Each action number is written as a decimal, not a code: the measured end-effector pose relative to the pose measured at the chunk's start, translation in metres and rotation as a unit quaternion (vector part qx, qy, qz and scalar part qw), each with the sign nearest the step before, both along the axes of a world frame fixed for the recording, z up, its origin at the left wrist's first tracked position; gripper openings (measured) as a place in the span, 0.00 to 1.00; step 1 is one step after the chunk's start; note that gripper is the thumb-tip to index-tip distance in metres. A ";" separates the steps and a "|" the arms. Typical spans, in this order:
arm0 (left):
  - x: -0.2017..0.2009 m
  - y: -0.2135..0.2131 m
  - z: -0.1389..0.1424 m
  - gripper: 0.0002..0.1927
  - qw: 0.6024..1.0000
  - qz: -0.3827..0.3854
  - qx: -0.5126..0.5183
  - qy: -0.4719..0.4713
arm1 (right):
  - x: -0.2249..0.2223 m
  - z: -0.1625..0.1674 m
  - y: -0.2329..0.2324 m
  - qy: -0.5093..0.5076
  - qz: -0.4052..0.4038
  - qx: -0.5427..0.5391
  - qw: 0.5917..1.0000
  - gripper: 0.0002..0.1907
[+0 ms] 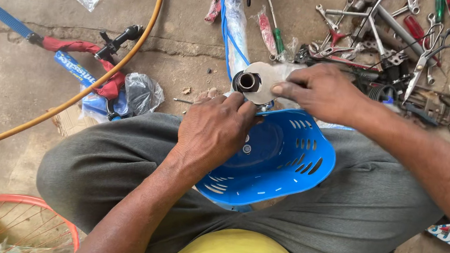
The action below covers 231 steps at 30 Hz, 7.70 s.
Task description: The person attaches a blue plastic basket to the front of a bicycle using a wrench to tighten the mounting bolts. They then install the handlebar assembly onto the fork steerer tube and secure it with a clamp and bolts.
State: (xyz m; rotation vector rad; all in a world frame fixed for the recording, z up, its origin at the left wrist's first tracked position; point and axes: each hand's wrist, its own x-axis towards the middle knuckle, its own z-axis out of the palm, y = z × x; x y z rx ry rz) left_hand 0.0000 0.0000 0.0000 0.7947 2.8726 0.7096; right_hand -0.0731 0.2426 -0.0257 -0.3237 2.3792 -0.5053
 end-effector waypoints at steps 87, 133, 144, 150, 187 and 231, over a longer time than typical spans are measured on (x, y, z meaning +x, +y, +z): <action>-0.039 0.003 -0.027 0.07 0.999 -0.013 0.000 -0.050 | -0.134 -0.017 -0.024 0.053 0.317 0.029 0.947 0.27; -0.021 0.006 -0.016 0.07 0.999 0.003 0.005 -0.048 | -0.129 -0.011 -0.034 0.050 0.327 0.045 0.942 0.29; -0.020 -0.003 -0.018 0.09 0.999 0.000 0.036 -0.030 | -0.049 -0.009 -0.011 -0.004 0.074 -0.004 0.997 0.27; -0.015 -0.003 -0.015 0.06 1.000 -0.005 0.026 -0.013 | -0.092 0.013 -0.025 0.053 0.214 -0.015 0.975 0.26; 0.013 0.005 0.011 0.14 1.000 0.020 0.018 -0.010 | -0.099 0.060 -0.077 -0.003 0.281 0.067 0.957 0.23; 0.031 0.008 0.017 0.11 0.997 0.058 0.044 0.000 | -0.088 0.007 0.001 0.300 0.435 -0.086 0.845 0.28</action>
